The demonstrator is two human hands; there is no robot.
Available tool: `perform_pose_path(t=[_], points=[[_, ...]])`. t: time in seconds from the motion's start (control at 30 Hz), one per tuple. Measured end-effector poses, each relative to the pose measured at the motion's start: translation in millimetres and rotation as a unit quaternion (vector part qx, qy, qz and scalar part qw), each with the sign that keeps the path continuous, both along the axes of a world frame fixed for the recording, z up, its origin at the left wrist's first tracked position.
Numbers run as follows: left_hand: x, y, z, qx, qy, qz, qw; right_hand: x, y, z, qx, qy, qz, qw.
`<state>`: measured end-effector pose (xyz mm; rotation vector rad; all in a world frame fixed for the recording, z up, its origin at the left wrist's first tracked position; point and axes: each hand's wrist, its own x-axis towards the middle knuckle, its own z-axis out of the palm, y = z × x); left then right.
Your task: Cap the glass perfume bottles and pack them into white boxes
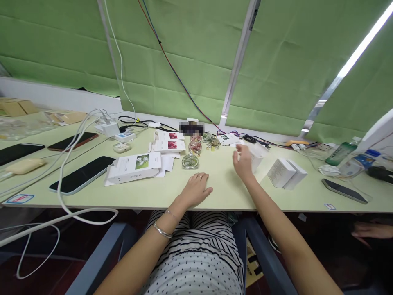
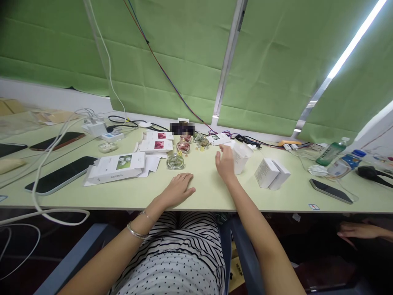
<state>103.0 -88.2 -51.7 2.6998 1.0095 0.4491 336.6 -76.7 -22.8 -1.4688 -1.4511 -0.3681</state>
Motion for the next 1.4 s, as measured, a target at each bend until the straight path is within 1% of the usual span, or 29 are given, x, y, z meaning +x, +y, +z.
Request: perform_pose_path(t=[0.03, 0.07, 0.13, 0.17, 0.23, 0.3, 0.4, 0.47, 0.57, 0.7, 0.8, 1.0, 1.1, 1.27, 1.33, 1.37, 1.4], points=[[-0.1, -0.5, 0.4, 0.002, 0.000, 0.000, 1.000, -2.1, 25.2, 1.4, -0.048, 0.039, 0.033, 0.998], [-0.4, -0.9, 0.8, 0.004, 0.000, 0.000, 1.000, -2.5, 51.0, 1.9, -0.100, 0.085, 0.040, 0.990], [-1.1, -1.7, 0.7, 0.011, 0.003, -0.001, 1.000, 1.4, 98.6, -0.4, -0.136, 0.122, 0.027, 0.983], [-1.5, -1.9, 0.3, 0.014, 0.003, -0.002, 1.000, 4.7, 117.9, -3.4, -0.150, 0.139, 0.019, 0.979], [-1.8, -2.1, -1.5, 0.023, 0.002, -0.003, 1.000, 11.9, 145.1, -12.7, -0.177, 0.166, 0.011, 0.970], [-1.4, -2.2, -3.6, 0.030, -0.001, -0.003, 1.000, 17.5, 158.4, -24.6, -0.195, 0.186, 0.004, 0.963], [-0.3, -2.4, -5.7, 0.034, -0.004, -0.002, 0.999, 20.4, 163.2, -39.8, -0.201, 0.201, -0.005, 0.959], [0.1, -2.8, -5.8, 0.032, -0.003, 0.000, 0.999, 19.2, 163.4, -45.3, -0.199, 0.203, -0.001, 0.959], [-0.1, -3.1, -5.1, 0.034, -0.003, 0.000, 0.999, 15.2, 164.2, -48.7, -0.196, 0.200, 0.019, 0.960], [-0.5, -2.8, -3.9, 0.029, 0.000, 0.001, 1.000, 10.1, 158.9, -51.2, -0.198, 0.201, 0.062, 0.957], [0.0, -2.6, -3.0, 0.020, 0.005, 0.002, 1.000, 7.2, 143.0, -51.1, -0.200, 0.200, 0.095, 0.954], [-0.3, -2.4, -2.1, -0.009, -0.003, 0.016, 1.000, 0.5, 85.9, -44.2, -0.208, 0.194, 0.169, 0.944], [-0.8, -2.1, -2.8, -0.027, -0.012, 0.025, 0.999, -2.6, 56.4, -43.7, -0.212, 0.190, 0.200, 0.938], [-0.8, -3.0, -0.6, -0.046, -0.017, 0.031, 0.998, -11.4, 21.2, -45.7, -0.225, 0.191, 0.255, 0.921], [-1.2, -3.5, 0.8, -0.049, -0.016, 0.029, 0.998, -16.6, 10.7, -41.4, -0.231, 0.155, 0.257, 0.925], [-1.5, -3.7, 1.3, -0.051, -0.015, 0.028, 0.998, -18.6, 5.5, -37.5, -0.222, 0.121, 0.244, 0.936], [-1.8, -3.9, 1.7, -0.053, -0.015, 0.028, 0.998, -19.9, 0.1, -32.6, -0.197, 0.080, 0.217, 0.953]])
